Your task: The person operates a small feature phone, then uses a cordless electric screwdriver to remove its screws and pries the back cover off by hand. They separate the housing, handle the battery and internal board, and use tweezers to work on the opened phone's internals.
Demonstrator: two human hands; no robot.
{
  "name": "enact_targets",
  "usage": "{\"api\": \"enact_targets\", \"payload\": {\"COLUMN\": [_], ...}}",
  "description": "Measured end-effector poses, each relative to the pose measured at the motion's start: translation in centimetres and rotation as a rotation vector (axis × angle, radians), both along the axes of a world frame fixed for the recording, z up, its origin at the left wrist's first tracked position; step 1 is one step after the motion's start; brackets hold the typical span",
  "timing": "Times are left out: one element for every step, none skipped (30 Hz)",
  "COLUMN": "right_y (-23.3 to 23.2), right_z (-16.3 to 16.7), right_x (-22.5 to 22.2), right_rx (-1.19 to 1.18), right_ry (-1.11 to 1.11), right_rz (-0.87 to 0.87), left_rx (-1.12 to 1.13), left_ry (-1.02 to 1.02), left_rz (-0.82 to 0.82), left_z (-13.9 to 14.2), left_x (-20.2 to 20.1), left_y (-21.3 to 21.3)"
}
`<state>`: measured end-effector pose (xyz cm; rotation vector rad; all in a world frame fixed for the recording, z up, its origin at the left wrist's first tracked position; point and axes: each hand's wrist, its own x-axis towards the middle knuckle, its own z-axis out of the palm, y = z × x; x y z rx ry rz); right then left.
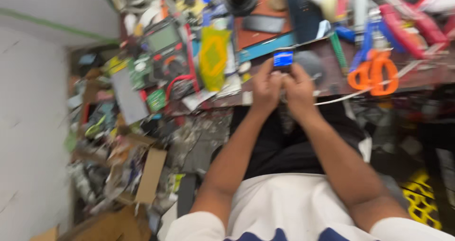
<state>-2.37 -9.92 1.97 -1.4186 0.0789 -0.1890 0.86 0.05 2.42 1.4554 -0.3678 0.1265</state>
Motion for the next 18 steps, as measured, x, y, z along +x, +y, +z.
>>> {"api": "enact_targets", "payload": {"right_y": [-0.1,-0.1,-0.1,-0.2,-0.3,-0.2,-0.2,-0.2,-0.3,-0.3,-0.4,-0.4,-0.4,-0.4,-0.4,-0.5,-0.5,-0.5], "right_z": [-0.2,-0.4,-0.6,-0.7,-0.8,-0.9,-0.9,-0.9,-1.0,-1.0,-1.1,-1.1,-1.2,-1.3,-1.3,-1.4,-1.4,-1.5], "right_x": [-0.1,-0.2,-0.3,-0.4,-0.4,-0.5,-0.5,-0.5,-0.5,-0.6,-0.6,-0.6,-0.6,-0.6,-0.6,-0.6,-0.7,-0.7], "right_rx": [-0.008,0.001,0.006,0.003,0.048,0.092,0.139,0.118,0.100,0.083,0.088,0.093,0.097,0.104,0.109,0.116,0.107,0.099], "right_ry": [-0.006,0.001,0.005,0.011,0.061,0.115,0.164,0.118,0.071,0.026,0.020,0.015,0.012,0.006,-0.001,-0.006,0.039,0.081], "right_rz": [-0.005,0.001,-0.003,-0.013,-0.016,-0.016,-0.012,-0.005,0.005,0.016,0.016,0.017,0.019,0.021,0.022,0.022,0.009,-0.003], "left_rx": [-0.072,-0.051,-0.034,-0.025,-0.018,-0.013,-0.005,-0.026,-0.044,-0.061,-0.047,-0.033,-0.020,-0.009,0.002,0.013,0.008,0.004], "left_ry": [0.122,0.098,0.069,0.044,0.057,0.075,0.088,0.085,0.082,0.080,0.083,0.087,0.092,0.085,0.078,0.072,0.079,0.084], "left_rz": [-0.061,-0.039,-0.028,-0.024,-0.018,-0.010,0.002,-0.012,-0.025,-0.036,-0.027,-0.017,-0.006,-0.003,-0.001,0.001,-0.001,-0.003], "left_z": [0.5,0.9,1.2,1.4,1.4,1.3,1.1,0.8,0.5,0.2,-0.1,-0.4,-0.7,-0.9,-1.0,-1.1,-1.1,-1.2], "left_x": [-0.2,-0.4,-0.5,-0.5,-0.5,-0.6,-0.6,-0.6,-0.6,-0.6,-0.6,-0.6,-0.7,-0.7,-0.7,-0.7,-0.8,-0.8], "left_y": [0.1,0.4,0.4,0.1,-0.1,0.0,0.1,0.0,0.1,0.1,0.2,0.2,0.2,0.3,0.3,0.3,0.3,0.3]}}
